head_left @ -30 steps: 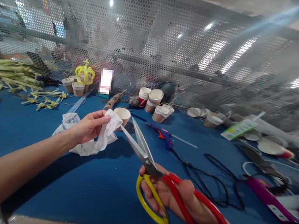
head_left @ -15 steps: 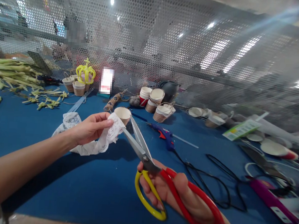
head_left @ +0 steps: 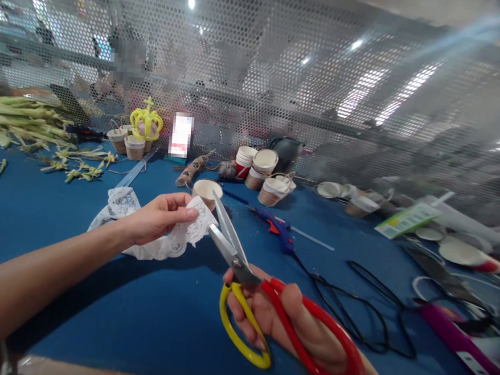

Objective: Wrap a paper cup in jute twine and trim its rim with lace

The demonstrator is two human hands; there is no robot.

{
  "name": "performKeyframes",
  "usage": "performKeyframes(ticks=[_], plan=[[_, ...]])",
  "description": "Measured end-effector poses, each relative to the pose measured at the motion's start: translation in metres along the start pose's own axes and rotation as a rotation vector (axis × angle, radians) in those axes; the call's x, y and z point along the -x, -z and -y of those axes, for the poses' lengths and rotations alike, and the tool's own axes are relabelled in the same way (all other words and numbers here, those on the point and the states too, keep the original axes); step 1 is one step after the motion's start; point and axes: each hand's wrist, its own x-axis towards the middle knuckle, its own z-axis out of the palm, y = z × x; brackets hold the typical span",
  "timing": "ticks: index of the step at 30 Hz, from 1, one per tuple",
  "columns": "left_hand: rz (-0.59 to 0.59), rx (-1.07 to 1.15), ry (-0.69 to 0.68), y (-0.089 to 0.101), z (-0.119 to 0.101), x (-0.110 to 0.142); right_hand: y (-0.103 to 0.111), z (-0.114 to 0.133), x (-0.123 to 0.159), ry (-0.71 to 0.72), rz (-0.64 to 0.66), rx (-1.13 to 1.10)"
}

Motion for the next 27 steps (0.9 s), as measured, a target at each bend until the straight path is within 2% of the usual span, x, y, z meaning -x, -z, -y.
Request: performKeyframes(ticks=[12, 22, 27], plan=[[0.067, -0.020, 0.018, -0.0030, 0.0022, 0.0012, -0.0009, -0.0023, -0.0076, 0.024, 0.023, -0.064], [0.030, -0.204, -0.009, -0.0021, 0.0027, 0.0006, -0.0053, -0.0020, -0.0071, 0.039, 0.009, 0.008], [0.025, -0.289, -0.013, -0.0007, 0.0003, 0.0019, -0.0084, 0.0031, -0.0054, -0.001, 0.016, 0.043]])
